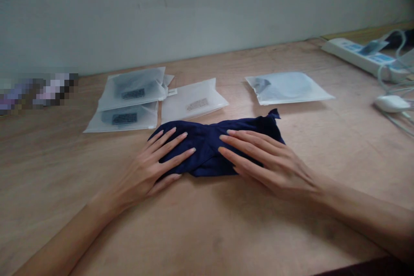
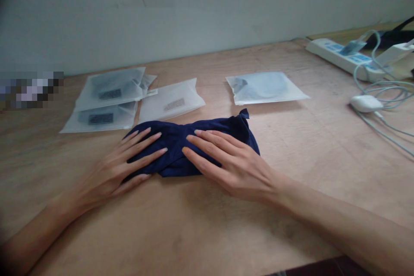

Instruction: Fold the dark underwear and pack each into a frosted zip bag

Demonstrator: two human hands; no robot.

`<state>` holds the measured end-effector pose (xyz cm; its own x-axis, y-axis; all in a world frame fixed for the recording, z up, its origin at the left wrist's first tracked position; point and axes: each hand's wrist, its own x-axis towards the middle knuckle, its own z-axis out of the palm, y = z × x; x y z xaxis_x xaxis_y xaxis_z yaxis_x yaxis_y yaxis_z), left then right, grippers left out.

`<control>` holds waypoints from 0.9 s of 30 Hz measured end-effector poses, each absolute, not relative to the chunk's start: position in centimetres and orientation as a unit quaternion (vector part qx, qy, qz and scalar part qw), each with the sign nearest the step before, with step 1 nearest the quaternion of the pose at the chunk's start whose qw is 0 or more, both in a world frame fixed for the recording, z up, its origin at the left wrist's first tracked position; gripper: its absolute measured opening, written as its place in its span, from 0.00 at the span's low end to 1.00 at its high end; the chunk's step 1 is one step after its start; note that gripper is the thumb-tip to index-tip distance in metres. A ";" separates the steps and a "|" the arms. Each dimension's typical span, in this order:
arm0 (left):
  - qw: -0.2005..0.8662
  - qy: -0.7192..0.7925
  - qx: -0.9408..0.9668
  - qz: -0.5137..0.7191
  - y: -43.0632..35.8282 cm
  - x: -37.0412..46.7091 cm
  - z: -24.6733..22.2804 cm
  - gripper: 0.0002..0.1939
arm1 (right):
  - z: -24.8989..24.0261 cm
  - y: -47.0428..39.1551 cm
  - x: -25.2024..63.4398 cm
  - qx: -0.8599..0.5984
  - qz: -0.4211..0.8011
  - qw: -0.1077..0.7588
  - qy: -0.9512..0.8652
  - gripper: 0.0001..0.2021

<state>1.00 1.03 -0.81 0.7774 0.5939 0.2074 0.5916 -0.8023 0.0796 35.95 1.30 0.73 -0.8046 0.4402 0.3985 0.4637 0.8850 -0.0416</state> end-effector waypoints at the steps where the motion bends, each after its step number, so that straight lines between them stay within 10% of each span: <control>1: 0.004 0.317 0.942 0.113 1.0 1.0 -0.9 0.29 | 0.4 1.4 35.7 -0.257 -0.015 0.180 -0.949 0.31; 13: -0.046 0.315 0.937 0.147 0.7 1.2 -1.0 0.27 | -1.0 3.7 37.1 -0.400 0.032 0.084 -0.912 0.29; 27: 0.065 0.406 0.894 0.177 1.0 0.6 -0.4 0.26 | -0.1 5.3 37.5 -0.439 0.047 0.239 -0.865 0.16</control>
